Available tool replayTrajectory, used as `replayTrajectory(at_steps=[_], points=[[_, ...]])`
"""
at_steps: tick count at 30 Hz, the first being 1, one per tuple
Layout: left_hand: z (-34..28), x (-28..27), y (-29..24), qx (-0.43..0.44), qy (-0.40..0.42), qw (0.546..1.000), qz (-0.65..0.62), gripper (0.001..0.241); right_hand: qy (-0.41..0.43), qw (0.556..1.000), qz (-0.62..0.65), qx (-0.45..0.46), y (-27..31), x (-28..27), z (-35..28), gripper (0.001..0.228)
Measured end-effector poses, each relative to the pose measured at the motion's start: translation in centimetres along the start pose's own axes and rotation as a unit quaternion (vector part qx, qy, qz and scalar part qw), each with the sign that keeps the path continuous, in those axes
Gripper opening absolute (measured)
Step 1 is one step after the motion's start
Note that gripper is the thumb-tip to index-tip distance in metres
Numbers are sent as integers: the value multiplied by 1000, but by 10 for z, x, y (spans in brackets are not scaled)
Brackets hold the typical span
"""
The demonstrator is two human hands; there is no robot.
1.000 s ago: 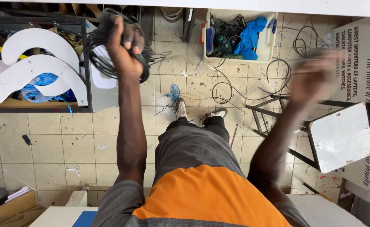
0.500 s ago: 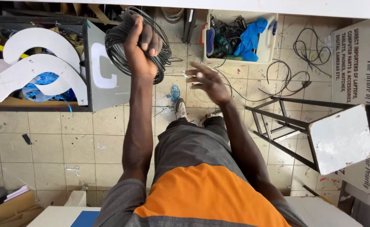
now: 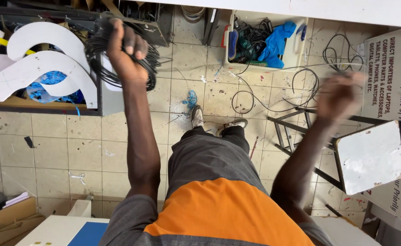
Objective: Measuring, cutting, and connecting wires to LED strips on a sign template
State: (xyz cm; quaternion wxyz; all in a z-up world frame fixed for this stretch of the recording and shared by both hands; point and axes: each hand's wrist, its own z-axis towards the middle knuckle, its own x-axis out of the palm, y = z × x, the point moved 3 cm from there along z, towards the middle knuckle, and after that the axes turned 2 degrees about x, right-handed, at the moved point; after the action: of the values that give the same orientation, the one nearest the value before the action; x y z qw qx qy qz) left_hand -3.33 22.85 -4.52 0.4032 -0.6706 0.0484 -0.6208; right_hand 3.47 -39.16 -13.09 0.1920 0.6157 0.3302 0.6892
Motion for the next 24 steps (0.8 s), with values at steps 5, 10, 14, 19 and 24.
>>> replayTrajectory(at_steps=[5, 10, 14, 19, 24], points=[[2, -9, -28, 21, -68, 996, 48, 12, -467, 848, 13, -251, 81, -123, -53, 57], [0, 15, -7, 32, -14, 999, 4, 12, -392, 835, -385, -43, -47, 108, -3, 52], [-4, 41, 13, 9, 20, 1000, -7, 16, 116, 901, -410, 82, -171, 182, 16, 56], [-21, 59, 9, -36, 21, 997, -58, 11, 208, 820, -531, 43, -208, 258, 23, 76], [-29, 63, 1, -50, 32, 996, -66, 7, 190, 842, -505, -3, -200, 284, 27, 70]])
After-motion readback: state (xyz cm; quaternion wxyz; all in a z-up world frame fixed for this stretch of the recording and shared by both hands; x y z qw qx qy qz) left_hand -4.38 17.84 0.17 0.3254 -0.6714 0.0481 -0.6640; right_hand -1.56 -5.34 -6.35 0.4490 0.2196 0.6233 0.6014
